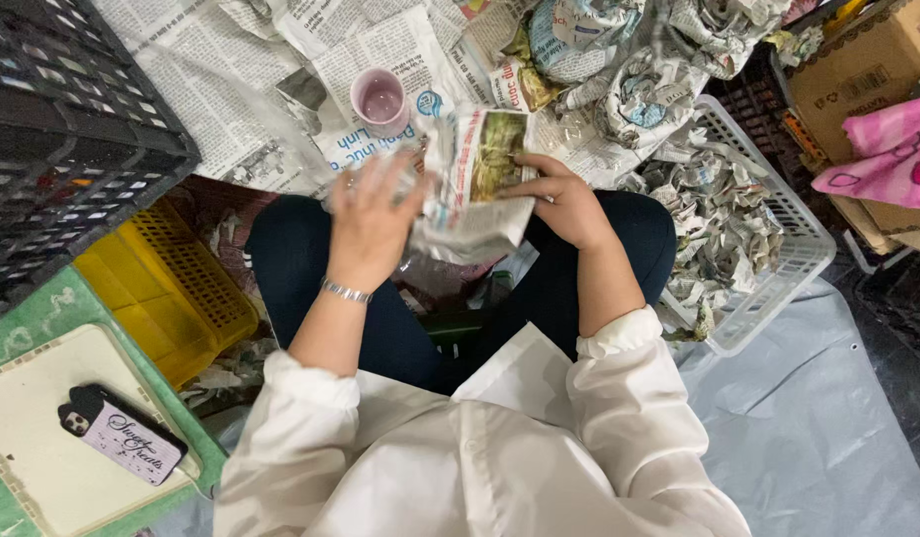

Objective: The person sits cross-legged and wraps small objects with newspaper sheets. They smooth the paper around the object, fold the edges, and place the wrapped items into a nearby basket. The person repeats this process with several objects throughout the clip.

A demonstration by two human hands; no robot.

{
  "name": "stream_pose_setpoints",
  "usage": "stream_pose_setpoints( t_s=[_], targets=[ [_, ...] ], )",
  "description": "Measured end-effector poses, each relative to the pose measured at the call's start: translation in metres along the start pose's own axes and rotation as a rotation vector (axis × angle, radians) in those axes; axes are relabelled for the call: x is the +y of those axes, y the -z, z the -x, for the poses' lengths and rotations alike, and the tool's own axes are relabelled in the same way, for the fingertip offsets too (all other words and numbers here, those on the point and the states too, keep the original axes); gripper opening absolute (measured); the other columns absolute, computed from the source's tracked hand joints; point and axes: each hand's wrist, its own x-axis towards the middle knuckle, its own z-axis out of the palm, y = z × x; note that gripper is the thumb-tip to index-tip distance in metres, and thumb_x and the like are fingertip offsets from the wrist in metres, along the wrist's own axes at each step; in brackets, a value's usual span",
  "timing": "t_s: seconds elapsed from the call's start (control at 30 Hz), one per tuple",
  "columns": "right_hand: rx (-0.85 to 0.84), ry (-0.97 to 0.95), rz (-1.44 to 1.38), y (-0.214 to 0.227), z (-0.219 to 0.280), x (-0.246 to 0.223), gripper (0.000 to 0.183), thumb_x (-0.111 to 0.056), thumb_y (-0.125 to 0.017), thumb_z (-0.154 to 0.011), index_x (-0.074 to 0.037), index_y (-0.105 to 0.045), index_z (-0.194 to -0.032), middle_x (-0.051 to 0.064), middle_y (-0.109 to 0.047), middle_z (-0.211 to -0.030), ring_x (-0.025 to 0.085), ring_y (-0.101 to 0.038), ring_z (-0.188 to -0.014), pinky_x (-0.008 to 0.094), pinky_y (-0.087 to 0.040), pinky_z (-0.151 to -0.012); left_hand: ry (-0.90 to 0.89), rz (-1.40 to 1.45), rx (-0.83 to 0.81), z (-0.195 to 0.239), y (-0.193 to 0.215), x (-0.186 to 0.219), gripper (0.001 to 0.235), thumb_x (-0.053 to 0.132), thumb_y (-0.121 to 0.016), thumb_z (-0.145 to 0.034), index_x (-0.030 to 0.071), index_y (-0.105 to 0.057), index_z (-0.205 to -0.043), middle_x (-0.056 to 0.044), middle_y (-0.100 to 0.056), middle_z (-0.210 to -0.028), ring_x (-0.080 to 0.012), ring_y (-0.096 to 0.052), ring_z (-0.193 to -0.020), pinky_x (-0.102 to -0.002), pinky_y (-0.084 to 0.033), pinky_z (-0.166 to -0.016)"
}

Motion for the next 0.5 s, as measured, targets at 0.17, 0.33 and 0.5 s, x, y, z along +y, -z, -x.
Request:
stream_pose_setpoints(
  t_s=[0.17, 0.33, 0.5],
  targets=[
    [-0.103, -0.111, 0.314, -0.001, 0.006, -0.001, 0.057, 0.011, -0.06, -0.077, -0.02, -0.071, -0.123, 0.002, -0.053, -0.161, 0.034, -0.035, -0.158, 0.049, -0.032, -0.122, -0.296, -0.186, -0.191, -0.009, -0.045, 0.009, 0.08, 0.006, -0.055, -0.09, 0.038, -0.037, -0.162, 0.0, -0.028, -0.169, -0.0274, -0.025, -0.155, -0.064, -0.02, -0.12],
    [-0.161, -0.178, 0.507, -0.011, 0.0, -0.016, 0.083, 0.002, -0.068, -0.069, -0.028, -0.055, -0.146, 0.004, -0.04, -0.162, 0.035, -0.013, -0.154, 0.064, -0.012, -0.117, -0.22, -0.071, -0.21, -0.02, -0.065, 0.005, 0.07, 0.007, -0.053, -0.092, 0.033, -0.045, -0.157, -0.005, -0.029, -0.168, -0.0335, -0.024, -0.154, -0.065, -0.015, -0.117],
    [-0.136, -0.156, 0.418, -0.01, 0.001, -0.009, 0.055, -0.04, -0.079, -0.082, -0.032, -0.065, -0.134, 0.006, -0.041, -0.16, 0.037, -0.009, -0.153, 0.066, -0.009, -0.114, -0.025, 0.249, -0.241, -0.016, -0.065, -0.006, 0.05, 0.017, -0.065, -0.086, 0.021, -0.066, -0.136, -0.003, -0.04, -0.162, -0.0264, -0.028, -0.153, -0.059, -0.018, -0.12]
  ],
)
